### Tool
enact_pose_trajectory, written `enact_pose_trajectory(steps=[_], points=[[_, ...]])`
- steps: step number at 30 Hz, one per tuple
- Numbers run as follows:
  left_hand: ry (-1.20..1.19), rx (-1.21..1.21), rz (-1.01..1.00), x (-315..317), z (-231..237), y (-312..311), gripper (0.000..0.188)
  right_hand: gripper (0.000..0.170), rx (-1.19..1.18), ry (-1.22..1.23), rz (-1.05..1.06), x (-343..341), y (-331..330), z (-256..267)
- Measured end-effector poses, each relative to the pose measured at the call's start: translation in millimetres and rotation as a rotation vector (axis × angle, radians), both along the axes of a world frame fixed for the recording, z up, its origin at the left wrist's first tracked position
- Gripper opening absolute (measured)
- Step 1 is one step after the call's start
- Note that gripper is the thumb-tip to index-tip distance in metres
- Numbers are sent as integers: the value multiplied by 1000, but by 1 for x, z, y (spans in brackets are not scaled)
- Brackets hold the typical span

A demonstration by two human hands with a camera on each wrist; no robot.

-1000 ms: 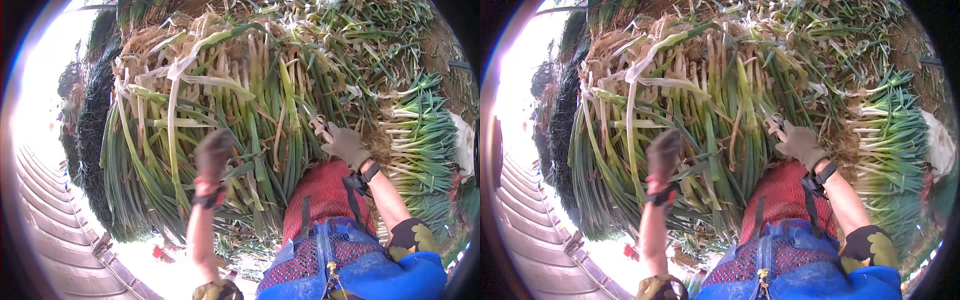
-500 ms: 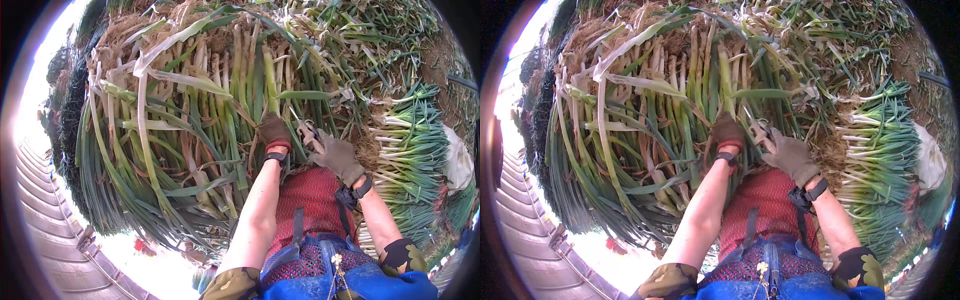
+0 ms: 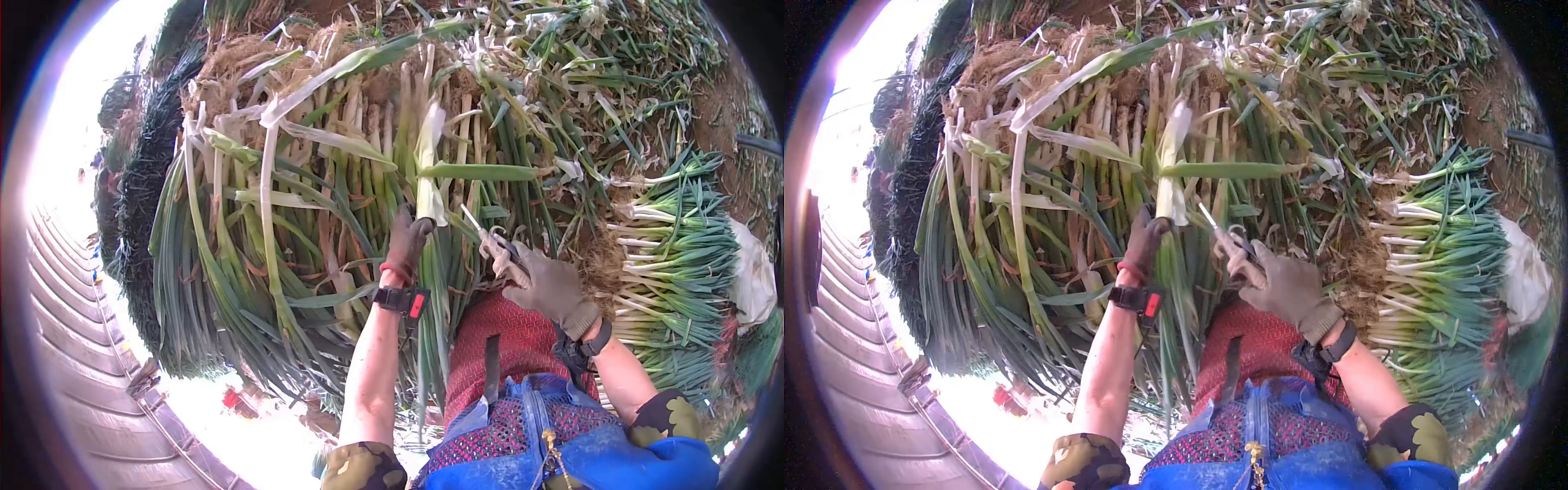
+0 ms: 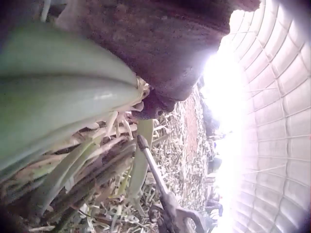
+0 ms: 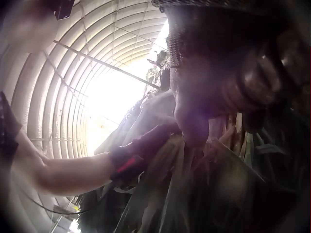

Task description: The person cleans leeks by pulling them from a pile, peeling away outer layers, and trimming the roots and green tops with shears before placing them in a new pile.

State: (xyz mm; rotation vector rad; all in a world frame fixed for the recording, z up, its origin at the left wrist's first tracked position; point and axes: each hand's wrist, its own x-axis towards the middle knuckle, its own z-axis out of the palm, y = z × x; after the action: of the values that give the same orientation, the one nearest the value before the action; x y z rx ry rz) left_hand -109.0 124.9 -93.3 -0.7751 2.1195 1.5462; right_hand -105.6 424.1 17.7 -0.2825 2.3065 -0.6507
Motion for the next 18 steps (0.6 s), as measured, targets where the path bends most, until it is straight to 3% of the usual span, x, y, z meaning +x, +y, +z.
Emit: enact_pose_trajectory(steps=[2, 3, 7, 10, 11, 13, 16, 18], points=[[3, -28, -82, 9, 9, 0, 41, 86, -21, -36, 57, 0, 0, 10], [11, 102, 32, 15, 19, 5, 40, 86, -38, -78, 104, -1, 0, 23], [-149, 232, 209, 37, 81, 12, 38, 84, -55, -73, 219, 18, 6, 34], [-195, 447, 270, 66, 106, 5, 28, 84, -26, -36, 164, 21, 12, 38], [-197, 471, 238, 77, 106, 0, 33, 83, -41, -62, 209, 21, 12, 49], [5, 248, 139, 110, 75, -9, 35, 83, -95, -119, 296, 27, 14, 68], [0, -116, -139, 134, 63, -25, 54, 77, -135, -93, 328, 46, 15, 75], [-309, -534, -440, 113, 130, -12, 60, 74, -93, -71, 318, 47, 13, 75]])
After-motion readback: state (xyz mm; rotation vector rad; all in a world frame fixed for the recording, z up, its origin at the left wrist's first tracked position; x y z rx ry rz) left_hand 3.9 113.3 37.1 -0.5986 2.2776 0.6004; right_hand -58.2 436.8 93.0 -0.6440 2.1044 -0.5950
